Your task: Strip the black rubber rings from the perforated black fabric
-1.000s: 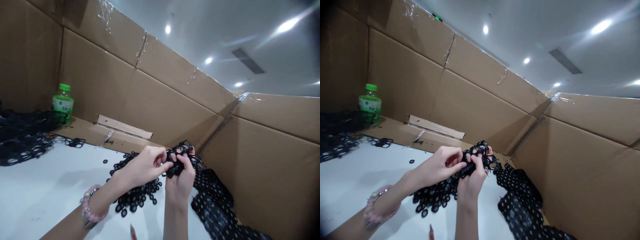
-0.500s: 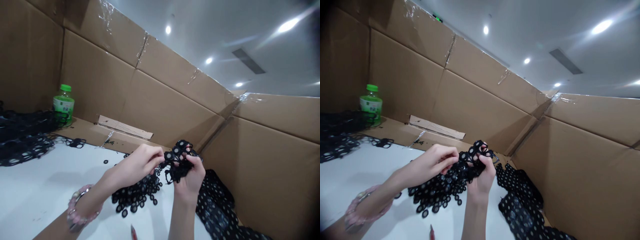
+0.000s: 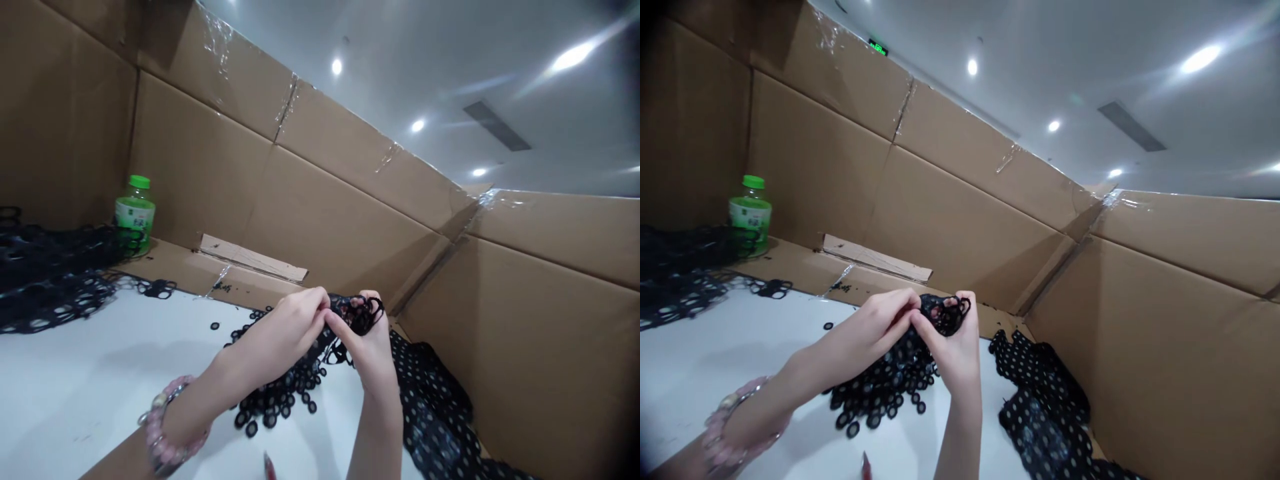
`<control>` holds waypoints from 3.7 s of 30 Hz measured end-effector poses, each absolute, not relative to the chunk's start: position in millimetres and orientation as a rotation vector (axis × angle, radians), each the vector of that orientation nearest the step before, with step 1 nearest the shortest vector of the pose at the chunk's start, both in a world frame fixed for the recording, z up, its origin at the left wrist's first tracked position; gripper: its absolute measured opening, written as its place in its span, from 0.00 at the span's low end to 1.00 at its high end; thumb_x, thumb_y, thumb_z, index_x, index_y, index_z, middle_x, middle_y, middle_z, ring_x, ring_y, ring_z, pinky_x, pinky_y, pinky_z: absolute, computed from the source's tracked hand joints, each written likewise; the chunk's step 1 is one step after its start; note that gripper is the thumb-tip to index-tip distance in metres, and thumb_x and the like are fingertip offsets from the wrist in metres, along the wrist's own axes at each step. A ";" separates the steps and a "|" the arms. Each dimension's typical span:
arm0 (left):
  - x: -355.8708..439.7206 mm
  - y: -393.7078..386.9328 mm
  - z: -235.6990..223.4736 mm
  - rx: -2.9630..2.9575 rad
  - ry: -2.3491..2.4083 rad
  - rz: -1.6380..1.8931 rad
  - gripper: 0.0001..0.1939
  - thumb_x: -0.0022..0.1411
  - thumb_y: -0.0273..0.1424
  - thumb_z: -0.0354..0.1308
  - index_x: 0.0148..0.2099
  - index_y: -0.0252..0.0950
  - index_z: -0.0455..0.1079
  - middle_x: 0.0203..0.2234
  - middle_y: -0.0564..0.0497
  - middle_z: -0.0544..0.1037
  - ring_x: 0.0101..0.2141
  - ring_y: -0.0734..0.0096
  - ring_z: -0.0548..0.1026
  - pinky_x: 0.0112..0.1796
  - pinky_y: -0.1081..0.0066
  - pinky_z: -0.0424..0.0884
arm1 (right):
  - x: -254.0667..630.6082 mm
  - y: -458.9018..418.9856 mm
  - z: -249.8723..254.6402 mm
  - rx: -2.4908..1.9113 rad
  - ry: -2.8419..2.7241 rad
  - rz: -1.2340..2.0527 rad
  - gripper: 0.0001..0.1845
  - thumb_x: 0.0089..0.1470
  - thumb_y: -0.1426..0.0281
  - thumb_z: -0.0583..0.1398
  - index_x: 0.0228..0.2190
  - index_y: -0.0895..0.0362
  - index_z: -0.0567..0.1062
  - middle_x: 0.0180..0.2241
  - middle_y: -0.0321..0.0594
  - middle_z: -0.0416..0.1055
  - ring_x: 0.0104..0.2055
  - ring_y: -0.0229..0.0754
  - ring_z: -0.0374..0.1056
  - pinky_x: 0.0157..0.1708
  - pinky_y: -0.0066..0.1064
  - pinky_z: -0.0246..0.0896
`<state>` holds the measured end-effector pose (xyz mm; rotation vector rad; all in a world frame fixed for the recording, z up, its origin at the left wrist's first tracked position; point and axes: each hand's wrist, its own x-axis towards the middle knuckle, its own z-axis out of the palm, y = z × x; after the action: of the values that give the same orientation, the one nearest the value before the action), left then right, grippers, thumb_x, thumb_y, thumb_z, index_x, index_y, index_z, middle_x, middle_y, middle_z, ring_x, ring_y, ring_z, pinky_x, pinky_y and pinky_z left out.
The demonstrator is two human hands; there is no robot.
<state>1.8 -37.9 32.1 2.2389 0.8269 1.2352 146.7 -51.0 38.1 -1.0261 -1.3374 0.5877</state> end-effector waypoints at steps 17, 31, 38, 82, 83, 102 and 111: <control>-4.8 -44.2 39.4 2.189 0.906 1.324 0.10 0.63 0.30 0.40 0.31 0.36 0.59 0.22 0.55 0.66 0.23 0.75 0.63 0.26 0.74 0.58 | 168.8 -70.4 44.6 -0.917 -1.191 0.525 0.21 0.33 0.75 0.67 0.30 0.53 0.64 0.25 0.26 0.60 0.25 0.29 0.62 0.28 0.21 0.60; -6.7 27.3 -30.7 2.257 1.272 0.019 0.09 0.46 0.25 0.50 0.16 0.34 0.60 0.12 0.52 0.68 0.15 0.73 0.63 0.21 0.73 0.59 | 173.8 -38.4 39.5 -0.651 -1.062 1.109 0.09 0.33 0.75 0.54 0.23 0.54 0.65 0.21 0.32 0.62 0.23 0.36 0.59 0.28 0.30 0.58; 5.8 51.5 -62.3 2.277 1.309 0.127 0.07 0.45 0.26 0.56 0.17 0.34 0.63 0.13 0.50 0.71 0.16 0.70 0.67 0.23 0.72 0.62 | 163.9 -36.2 31.4 -0.598 -1.072 1.171 0.10 0.37 0.67 0.59 0.24 0.53 0.61 0.20 0.30 0.56 0.20 0.34 0.54 0.24 0.28 0.54; -28.6 38.3 -17.3 2.342 1.382 0.755 0.18 0.60 0.33 0.41 0.22 0.34 0.64 0.21 0.48 0.72 0.24 0.69 0.68 0.26 0.73 0.57 | 153.4 -41.7 34.9 -0.832 -1.042 0.939 0.08 0.41 0.66 0.62 0.26 0.56 0.70 0.26 0.34 0.66 0.29 0.38 0.62 0.31 0.29 0.58; -22.2 41.3 -26.5 2.353 1.416 0.642 0.17 0.59 0.33 0.42 0.24 0.34 0.66 0.23 0.45 0.74 0.26 0.66 0.70 0.27 0.72 0.58 | 152.5 -40.2 34.1 -0.875 -1.028 0.913 0.09 0.39 0.66 0.63 0.26 0.56 0.71 0.27 0.35 0.67 0.30 0.39 0.63 0.31 0.29 0.59; 9.1 -23.0 23.9 2.094 0.805 1.238 0.17 0.61 0.33 0.40 0.20 0.35 0.49 0.15 0.57 0.55 0.19 0.78 0.53 0.22 0.75 0.49 | 141.8 -32.9 19.4 -0.953 -1.360 0.667 0.07 0.44 0.67 0.62 0.28 0.54 0.70 0.26 0.32 0.65 0.30 0.36 0.62 0.33 0.27 0.58; -41.5 40.6 -5.2 2.137 1.199 1.076 0.16 0.57 0.32 0.40 0.19 0.35 0.51 0.14 0.56 0.58 0.18 0.77 0.56 0.21 0.75 0.49 | 171.3 -38.2 36.2 -0.826 -0.828 0.777 0.11 0.36 0.69 0.66 0.27 0.54 0.73 0.28 0.32 0.71 0.32 0.36 0.67 0.38 0.29 0.60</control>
<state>-41.5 40.6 -5.2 2.1368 1.1991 1.0765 171.3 -38.2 36.2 -0.8264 -0.8281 0.7769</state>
